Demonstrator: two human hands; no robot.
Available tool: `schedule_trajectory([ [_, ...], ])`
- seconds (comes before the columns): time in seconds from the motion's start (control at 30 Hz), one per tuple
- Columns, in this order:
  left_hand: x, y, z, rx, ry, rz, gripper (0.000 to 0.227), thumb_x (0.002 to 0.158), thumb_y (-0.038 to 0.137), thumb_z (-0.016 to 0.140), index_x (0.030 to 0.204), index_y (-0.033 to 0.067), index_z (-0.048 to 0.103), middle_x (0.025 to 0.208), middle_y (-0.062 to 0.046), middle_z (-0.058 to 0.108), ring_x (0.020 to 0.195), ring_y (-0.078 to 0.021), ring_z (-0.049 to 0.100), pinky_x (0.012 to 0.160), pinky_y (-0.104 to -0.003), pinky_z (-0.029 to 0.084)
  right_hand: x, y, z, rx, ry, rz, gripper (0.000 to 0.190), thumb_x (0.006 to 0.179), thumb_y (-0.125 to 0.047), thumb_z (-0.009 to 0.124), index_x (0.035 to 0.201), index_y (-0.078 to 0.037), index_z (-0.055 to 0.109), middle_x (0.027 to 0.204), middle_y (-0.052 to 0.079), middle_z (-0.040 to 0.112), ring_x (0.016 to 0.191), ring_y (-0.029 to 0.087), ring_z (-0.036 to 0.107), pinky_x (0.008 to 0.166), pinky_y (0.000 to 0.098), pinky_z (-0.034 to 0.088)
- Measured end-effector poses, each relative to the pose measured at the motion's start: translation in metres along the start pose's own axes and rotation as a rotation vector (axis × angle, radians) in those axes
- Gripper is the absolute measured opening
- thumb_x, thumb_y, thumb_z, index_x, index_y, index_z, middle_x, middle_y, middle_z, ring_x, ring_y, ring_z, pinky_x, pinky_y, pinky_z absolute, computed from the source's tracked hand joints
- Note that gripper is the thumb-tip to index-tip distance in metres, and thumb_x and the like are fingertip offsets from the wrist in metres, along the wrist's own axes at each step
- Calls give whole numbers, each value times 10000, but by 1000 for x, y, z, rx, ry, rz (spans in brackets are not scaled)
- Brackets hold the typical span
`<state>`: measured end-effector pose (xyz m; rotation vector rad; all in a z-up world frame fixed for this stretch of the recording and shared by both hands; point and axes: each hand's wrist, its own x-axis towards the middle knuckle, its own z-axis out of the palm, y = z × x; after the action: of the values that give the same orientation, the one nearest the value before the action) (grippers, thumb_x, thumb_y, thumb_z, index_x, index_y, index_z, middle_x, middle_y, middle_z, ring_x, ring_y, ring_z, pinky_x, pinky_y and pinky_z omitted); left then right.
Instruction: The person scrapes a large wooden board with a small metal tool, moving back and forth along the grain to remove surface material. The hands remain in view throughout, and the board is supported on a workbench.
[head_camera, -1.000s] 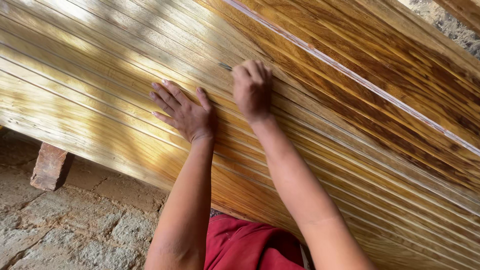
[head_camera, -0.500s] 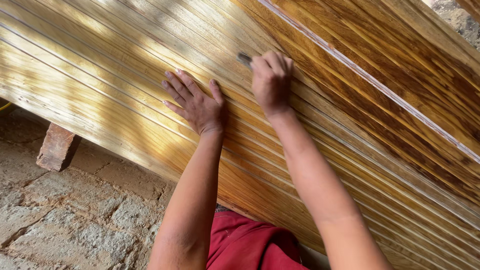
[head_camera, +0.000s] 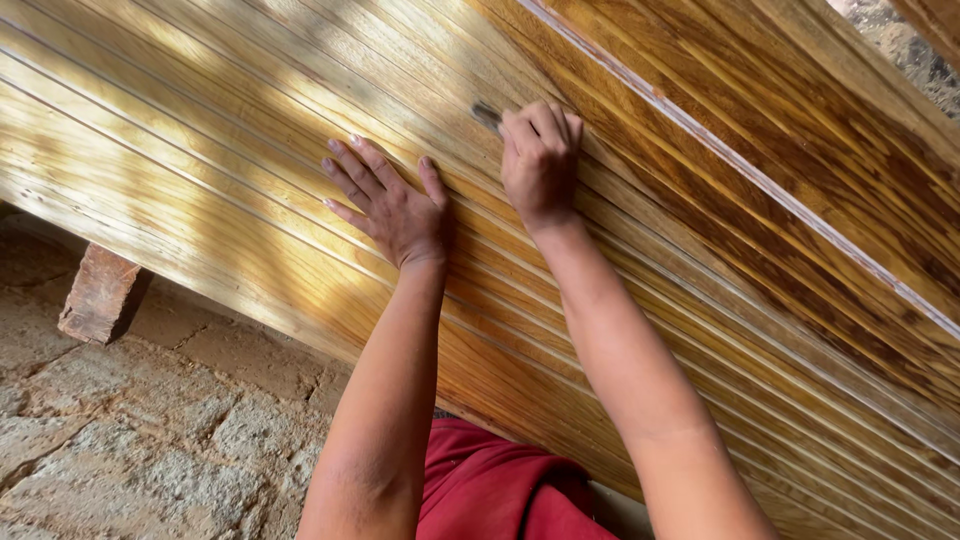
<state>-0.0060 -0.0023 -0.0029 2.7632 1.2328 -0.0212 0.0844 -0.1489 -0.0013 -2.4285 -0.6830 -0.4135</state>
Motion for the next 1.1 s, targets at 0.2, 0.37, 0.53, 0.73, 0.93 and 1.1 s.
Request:
schedule_trajectory([
  [0.2,-1,-3,6,16,7,0,852,1062,598,417,1664,29,216,1744,-174,85,1620,-352,44,1272,-655,65,-38,22,-64,-3,-17,78,50,926,-9,767,968,-34,756,906,65,651,886,244,621,867,404,433],
  [0.37,17,6,5,-24,-20,1,874,1010,598,427,1631,19,220,1722,-188,83,1596,-372,41,1234,-666,56,42,-23,35,65,57,32,95,896,-13,784,878,-58,702,886,78,646,875,269,619,834,406,430],
  [0.53,8,3,0,-25,30,21,872,1020,590,444,1634,12,221,1726,-190,94,1605,-375,56,1247,-664,59,41,-26,24,33,22,-27,112,876,20,772,910,-54,695,916,100,644,918,303,624,854,424,434],
  [0.73,-2,-4,6,-9,7,20,875,1019,588,452,1633,8,221,1726,-201,107,1607,-383,69,1249,-662,55,-11,8,-34,-55,-49,53,49,975,-28,762,1019,-47,751,940,47,670,891,217,619,891,401,436],
  [0.93,7,0,1,-58,-6,14,891,1003,587,466,1630,6,214,1718,-205,101,1597,-387,64,1233,-679,42,56,-39,66,42,29,-13,64,905,-30,726,900,-79,685,880,83,616,884,289,614,842,420,436],
  [1.1,15,7,1,-67,34,50,897,1023,602,474,1635,5,202,1712,-212,94,1594,-398,55,1235,-680,38,5,3,-33,24,-11,16,87,928,20,768,963,-26,703,914,92,656,877,269,632,814,416,443],
])
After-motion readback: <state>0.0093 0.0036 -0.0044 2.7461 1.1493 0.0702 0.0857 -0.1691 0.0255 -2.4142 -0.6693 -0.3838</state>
